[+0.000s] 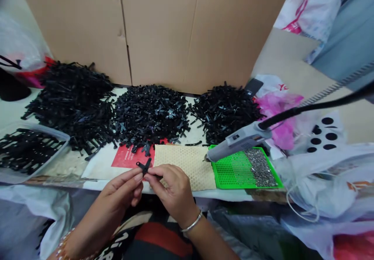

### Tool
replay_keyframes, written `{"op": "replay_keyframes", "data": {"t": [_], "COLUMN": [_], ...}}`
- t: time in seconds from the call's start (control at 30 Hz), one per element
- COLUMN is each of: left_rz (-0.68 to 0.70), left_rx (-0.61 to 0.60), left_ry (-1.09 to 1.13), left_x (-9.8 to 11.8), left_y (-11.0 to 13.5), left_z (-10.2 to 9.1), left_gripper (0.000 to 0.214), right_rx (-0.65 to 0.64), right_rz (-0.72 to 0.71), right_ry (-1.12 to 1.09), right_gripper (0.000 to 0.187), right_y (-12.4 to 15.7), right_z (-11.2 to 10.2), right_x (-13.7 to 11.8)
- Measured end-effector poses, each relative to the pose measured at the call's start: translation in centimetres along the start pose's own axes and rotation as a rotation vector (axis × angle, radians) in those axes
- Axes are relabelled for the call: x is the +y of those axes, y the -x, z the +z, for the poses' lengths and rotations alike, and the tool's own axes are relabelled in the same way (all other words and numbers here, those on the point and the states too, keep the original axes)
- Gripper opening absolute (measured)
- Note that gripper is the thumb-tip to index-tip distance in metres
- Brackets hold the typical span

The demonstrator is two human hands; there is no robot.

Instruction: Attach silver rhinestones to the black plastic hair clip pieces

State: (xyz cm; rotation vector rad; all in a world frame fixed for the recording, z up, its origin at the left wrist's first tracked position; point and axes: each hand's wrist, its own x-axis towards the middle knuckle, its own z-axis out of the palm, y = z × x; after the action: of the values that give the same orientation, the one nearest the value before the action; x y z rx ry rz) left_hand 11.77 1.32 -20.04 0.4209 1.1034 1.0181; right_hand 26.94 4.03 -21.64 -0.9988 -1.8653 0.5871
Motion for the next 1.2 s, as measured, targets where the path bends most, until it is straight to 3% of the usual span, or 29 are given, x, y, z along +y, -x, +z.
{"op": "replay_keyframes", "data": {"t": [0.2, 0.4, 0.53, 0.63, 0.7, 0.8, 0.93, 1.1, 1.2], "left_rz": [0.04, 0.116, 0.188, 0.227, 0.217, 0.178, 0.136, 0.14, 0.163], "left_rx": [0.013, 0.13, 0.209, 0.27, 0.293, 0.281, 0.212, 0.163, 0.107], "left_ry": [0.027, 0.024, -0.068, -0.103, -0.106, -0.145, -0.218, -0.223, -0.196], "left_x": [-0.1, -1.0, -0.5, 0.1, 0.2, 0.0, -0.3, -0.2, -0.3], "left_y": [0.1, -1.0, -1.6, -2.0, -2.2, -2.4, -2.8, -3.9, -4.4], "left_z": [0.3, 0.3, -0.6, -1.6, -2.2, -2.7, -2.5, -1.3, -0.7], "left_gripper": [0.028, 0.035, 0.036, 0.036, 0.039, 0.041, 0.036, 0.039, 0.047], "right_rx": [-0.015, -0.153, -0.134, -0.052, -0.066, -0.245, -0.444, -0.495, -0.415], "right_rz": [-0.128, -0.166, -0.011, 0.123, 0.2, 0.303, 0.376, 0.315, 0.193], "right_ry": [0.047, 0.046, -0.058, 0.083, 0.195, 0.299, 0.376, 0.358, 0.359], "right_gripper": [0.016, 0.032, 0.028, 0.018, 0.013, 0.012, 0.017, 0.021, 0.015], "right_y": [0.5, 1.7, -0.1, -3.0, -5.0, -7.0, -8.3, -8.9, -9.5], "right_z": [0.3, 0.8, -1.9, -4.9, -6.2, -6.2, -4.2, -4.6, -5.9], "right_x": [0.5, 0.5, 2.4, 6.0, 8.7, 11.6, 13.1, 12.5, 12.3]}}
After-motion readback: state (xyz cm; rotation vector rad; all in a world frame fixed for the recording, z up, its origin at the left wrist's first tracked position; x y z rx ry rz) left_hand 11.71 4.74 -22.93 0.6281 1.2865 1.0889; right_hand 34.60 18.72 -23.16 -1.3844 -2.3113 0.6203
